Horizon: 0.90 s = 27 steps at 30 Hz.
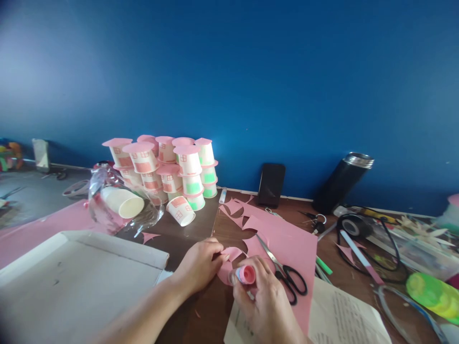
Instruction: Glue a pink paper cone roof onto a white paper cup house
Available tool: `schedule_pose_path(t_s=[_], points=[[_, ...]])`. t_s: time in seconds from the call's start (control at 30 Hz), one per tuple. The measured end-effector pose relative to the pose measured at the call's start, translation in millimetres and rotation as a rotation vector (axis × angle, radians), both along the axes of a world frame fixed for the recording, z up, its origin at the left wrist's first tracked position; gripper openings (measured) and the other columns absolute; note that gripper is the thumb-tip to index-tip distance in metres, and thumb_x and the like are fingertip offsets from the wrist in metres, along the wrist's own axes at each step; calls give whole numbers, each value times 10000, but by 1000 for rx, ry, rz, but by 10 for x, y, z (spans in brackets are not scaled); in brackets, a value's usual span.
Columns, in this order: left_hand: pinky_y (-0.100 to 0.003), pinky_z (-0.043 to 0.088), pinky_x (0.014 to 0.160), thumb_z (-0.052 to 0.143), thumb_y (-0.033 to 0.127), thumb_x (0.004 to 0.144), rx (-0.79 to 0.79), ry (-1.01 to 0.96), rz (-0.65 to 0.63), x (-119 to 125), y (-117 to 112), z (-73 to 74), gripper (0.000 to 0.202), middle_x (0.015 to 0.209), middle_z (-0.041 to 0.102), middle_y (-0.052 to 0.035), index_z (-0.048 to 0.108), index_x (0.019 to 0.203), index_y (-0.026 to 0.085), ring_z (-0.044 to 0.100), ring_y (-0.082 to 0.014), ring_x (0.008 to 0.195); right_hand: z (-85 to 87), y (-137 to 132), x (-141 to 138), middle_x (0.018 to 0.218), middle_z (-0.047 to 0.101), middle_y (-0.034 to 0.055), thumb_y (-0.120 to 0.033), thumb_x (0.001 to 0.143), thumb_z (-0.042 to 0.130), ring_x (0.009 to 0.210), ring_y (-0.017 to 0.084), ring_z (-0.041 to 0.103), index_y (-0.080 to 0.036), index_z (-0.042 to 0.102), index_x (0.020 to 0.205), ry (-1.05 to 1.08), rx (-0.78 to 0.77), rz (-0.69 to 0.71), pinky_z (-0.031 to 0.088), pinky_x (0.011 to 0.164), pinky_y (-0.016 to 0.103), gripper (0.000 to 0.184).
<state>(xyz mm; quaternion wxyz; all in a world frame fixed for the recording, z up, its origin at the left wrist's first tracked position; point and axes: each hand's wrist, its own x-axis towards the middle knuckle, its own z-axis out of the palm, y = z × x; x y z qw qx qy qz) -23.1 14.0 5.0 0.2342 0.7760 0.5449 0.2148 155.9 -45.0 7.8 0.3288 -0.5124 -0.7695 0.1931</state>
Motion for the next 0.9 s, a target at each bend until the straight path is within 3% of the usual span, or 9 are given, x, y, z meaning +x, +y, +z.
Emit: schedule_pose_path(t_s=[0.2, 0.53, 0.77, 0.9], points=[[-246, 312, 608, 531, 196, 819, -6, 14, -18, -15, 2, 5, 267, 679, 545, 18, 484, 556, 199, 515, -128, 660, 8, 0, -42, 938, 639, 26, -249, 952, 487, 872, 164, 633, -236, 566, 986, 10, 60, -24, 502, 789, 290, 87], [-246, 309, 604, 548, 221, 830, 37, 23, -31, 0, -31, -20, 216, 738, 579, 17, 541, 614, 201, 536, -123, 678, 5, 23, -32, 815, 618, 18, -277, 925, 488, 745, 177, 618, -226, 541, 856, -38, 59, -39, 510, 650, 304, 100], [-249, 310, 600, 515, 391, 913, 50, 18, -39, -3, -14, -75, 339, 734, 593, 11, 583, 640, 200, 548, -127, 670, -33, -28, 70, 917, 648, 21, -331, 915, 553, 822, 180, 638, -244, 553, 1020, 210, 153, -188, 493, 740, 292, 136], [-250, 298, 579, 513, 442, 915, 51, 7, -35, -4, 3, -92, 391, 713, 586, 14, 573, 619, 194, 532, -119, 643, -42, -37, 81, 900, 636, 12, -319, 909, 568, 800, 167, 626, -249, 561, 1015, 232, 117, -166, 485, 727, 285, 127]])
